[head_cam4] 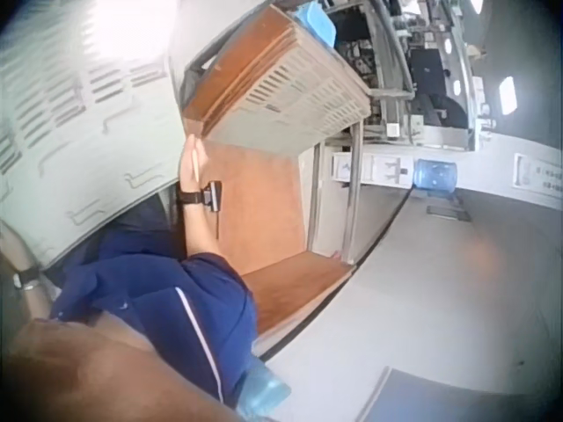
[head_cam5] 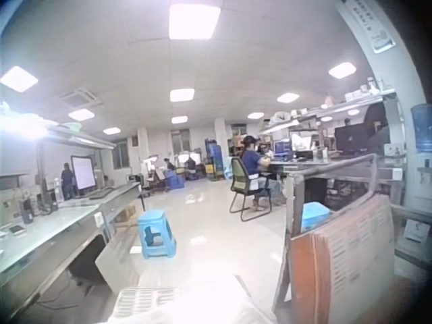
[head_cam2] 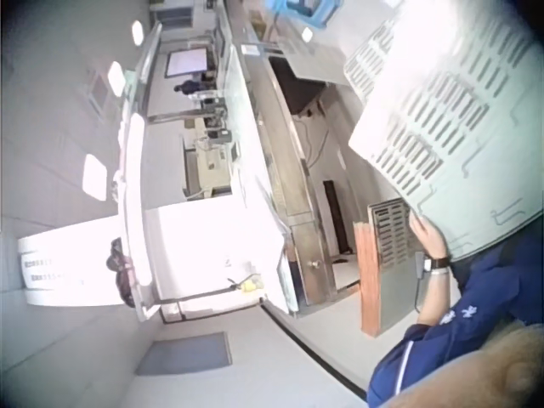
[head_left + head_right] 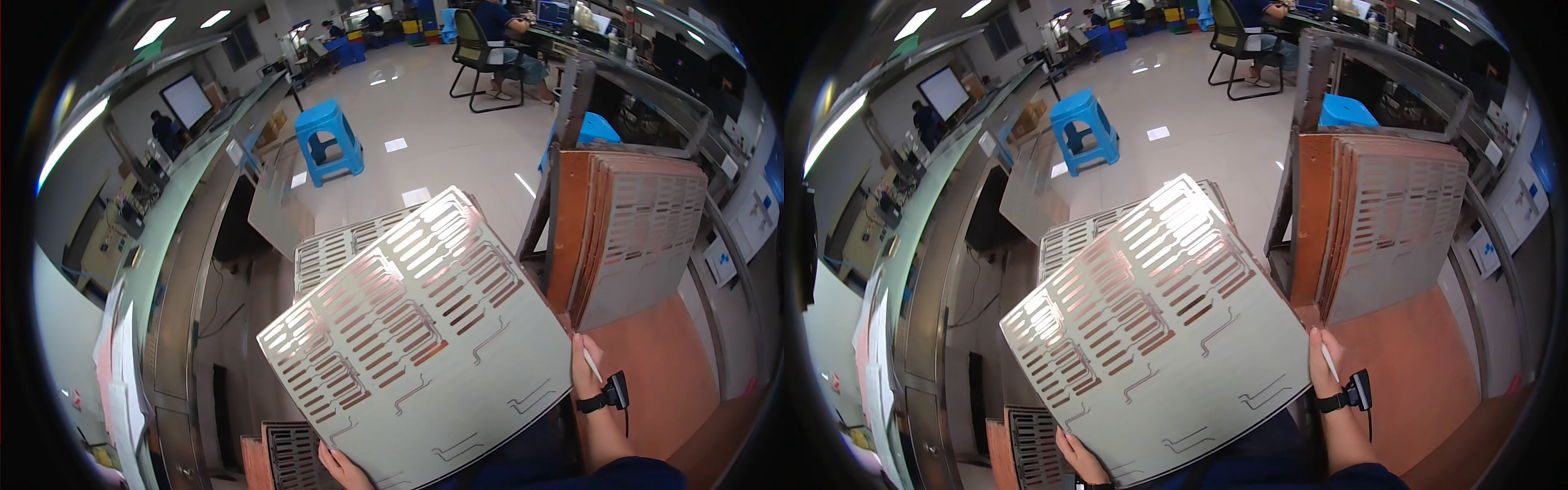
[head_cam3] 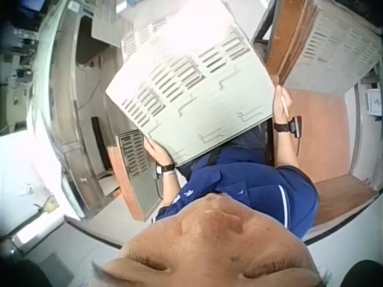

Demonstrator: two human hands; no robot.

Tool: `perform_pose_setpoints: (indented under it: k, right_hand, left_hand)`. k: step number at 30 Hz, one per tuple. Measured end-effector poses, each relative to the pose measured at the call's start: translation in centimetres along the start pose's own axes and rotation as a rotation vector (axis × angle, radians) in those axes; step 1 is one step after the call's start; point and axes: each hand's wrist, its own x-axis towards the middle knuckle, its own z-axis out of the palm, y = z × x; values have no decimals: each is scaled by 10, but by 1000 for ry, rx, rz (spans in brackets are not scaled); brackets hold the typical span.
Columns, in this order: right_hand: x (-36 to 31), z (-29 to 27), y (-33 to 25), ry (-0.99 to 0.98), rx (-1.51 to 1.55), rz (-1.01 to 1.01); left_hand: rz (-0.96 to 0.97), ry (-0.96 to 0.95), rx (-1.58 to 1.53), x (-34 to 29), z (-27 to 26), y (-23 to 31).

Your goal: Marking specific locations on metal sheets using a pen for fabrication or assembly.

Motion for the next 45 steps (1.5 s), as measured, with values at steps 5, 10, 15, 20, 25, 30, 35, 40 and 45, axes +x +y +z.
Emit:
perform_pose_setpoints:
  k: [5, 10, 15, 20, 25, 30, 35, 40, 45]
  right_hand:
    - [1, -3, -7, 30, -4, -36]
    - [2, -5, -13, 32, 68, -31]
    - [19, -31, -30, -91, 107, -22]
    - [43, -76, -62, -372, 1276, 247]
    - [-9, -42, -87, -581, 1571, 16]
    - [-45, -46, -121, -5, 1055, -2]
    - [-36, -186, -139, 402, 1168, -68]
    - [-64, -269, -177, 577, 1000, 79]
    - [-63, -333, -98, 711, 840, 115]
  left_hand:
    - [-270, -24, -374, -2, 1, 36]
    - [-351, -70, -561, -8, -8, 66]
    - [-396, -162, -709, 16, -34, 81]
    - [-356, -336, -927, 34, -24, 103]
    - [-496, -858, -1590, 49, 56, 115]
    - [-519, -955, -1679, -37, 109, 221]
    - [-179, -1450, -1100, -67, 108, 251]
    - [-65, -1114, -769, -17, 87, 207]
    - [-171, -582, -746, 29, 35, 111]
